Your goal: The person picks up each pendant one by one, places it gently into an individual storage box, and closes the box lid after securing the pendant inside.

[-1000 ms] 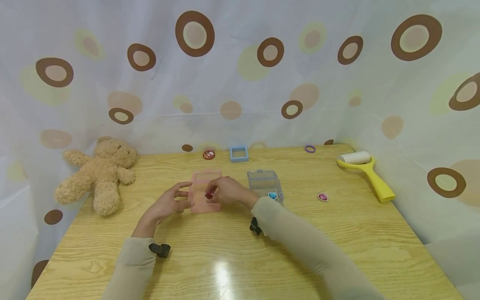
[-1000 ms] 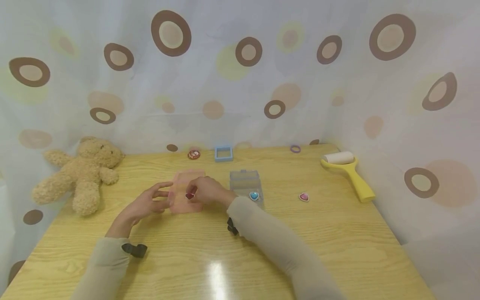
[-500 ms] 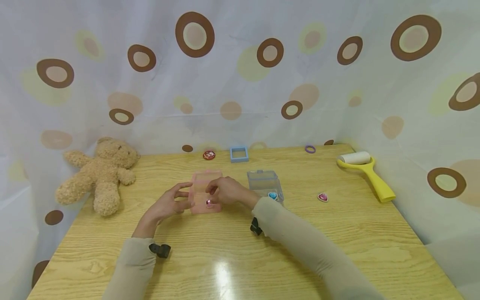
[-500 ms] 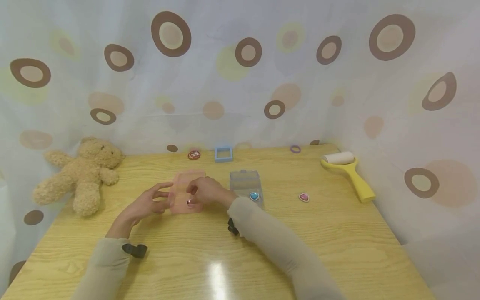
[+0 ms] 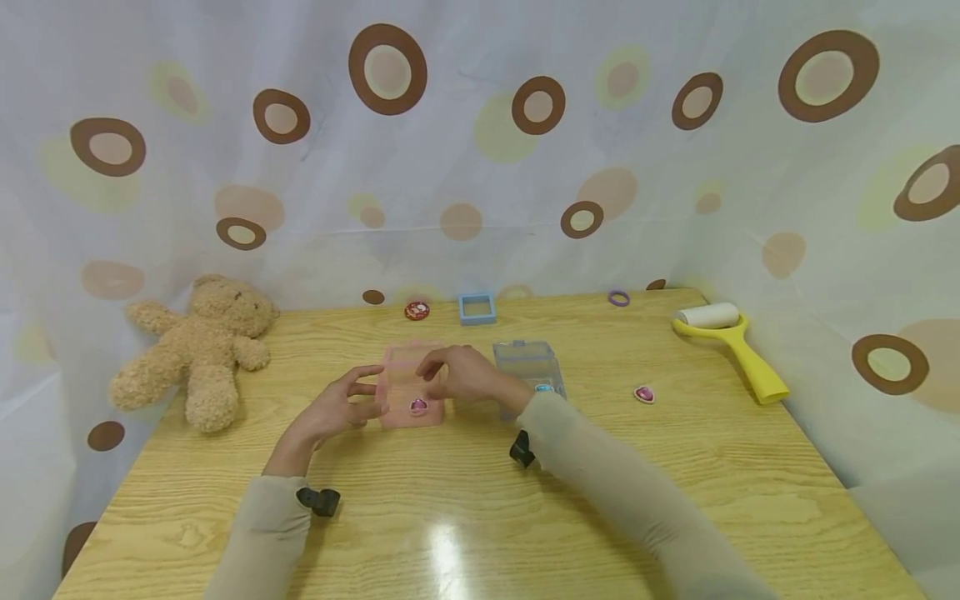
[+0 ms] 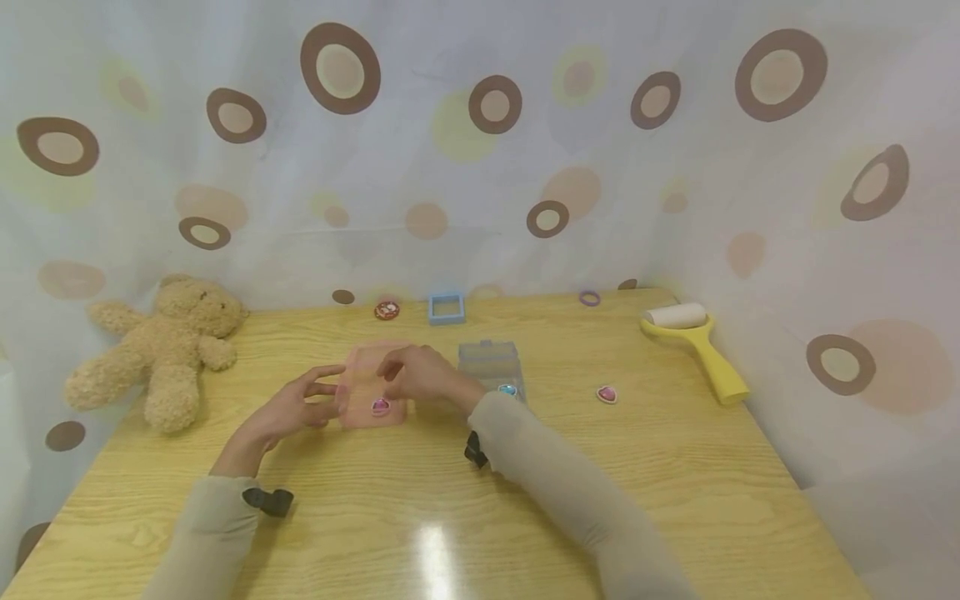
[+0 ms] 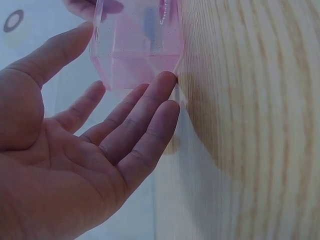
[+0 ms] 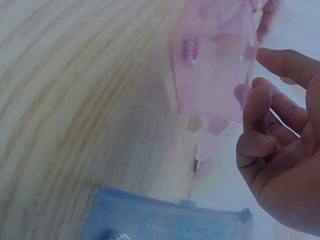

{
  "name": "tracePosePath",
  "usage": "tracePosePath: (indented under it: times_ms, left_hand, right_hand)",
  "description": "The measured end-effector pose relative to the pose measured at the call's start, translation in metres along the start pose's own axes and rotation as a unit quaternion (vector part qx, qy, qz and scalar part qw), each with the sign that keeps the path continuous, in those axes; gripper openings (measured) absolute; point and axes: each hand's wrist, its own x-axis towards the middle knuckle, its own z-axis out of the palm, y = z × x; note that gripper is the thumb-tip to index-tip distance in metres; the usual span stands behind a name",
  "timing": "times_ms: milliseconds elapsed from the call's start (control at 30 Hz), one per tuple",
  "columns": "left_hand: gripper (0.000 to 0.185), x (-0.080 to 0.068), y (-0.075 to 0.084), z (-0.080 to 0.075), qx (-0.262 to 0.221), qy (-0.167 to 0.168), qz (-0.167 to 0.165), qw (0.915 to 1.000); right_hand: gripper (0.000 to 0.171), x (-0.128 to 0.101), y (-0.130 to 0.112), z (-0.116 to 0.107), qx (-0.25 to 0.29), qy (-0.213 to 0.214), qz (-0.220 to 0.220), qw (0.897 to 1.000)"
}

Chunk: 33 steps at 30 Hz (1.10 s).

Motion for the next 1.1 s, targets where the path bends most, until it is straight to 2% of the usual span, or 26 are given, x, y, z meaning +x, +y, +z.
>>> tracePosePath:
  times_ms: [267, 467, 700, 1100]
  left_hand:
    - [0.073, 0.000, 0.001, 0.001, -0.003, -0.002, 0.009, 1.0000]
    - [0.072, 0.001, 0.001, 0.000, -0.001, 0.002, 0.008, 1.0000]
    - [0.072, 0.001, -0.001, -0.002, 0.000, 0.001, 0.007, 1.0000]
    - [0.071, 0.000, -0.002, -0.003, 0.008, 0.000, 0.006, 0.9999]
  right_hand:
    - [0.035, -0.012, 0.002, -0.019, 0.033, 0.007, -0.010, 0.999]
    - [0.033, -0.025, 0.011, -0.035, 0.045, 0.019, -0.001, 0.999]
    - [0.029, -0.041, 0.025, -0.051, 0.032, 0.039, 0.020, 0.999]
    - [0.028, -0.067, 0.048, -0.064, 0.039, 0.072, 0.021, 0.996]
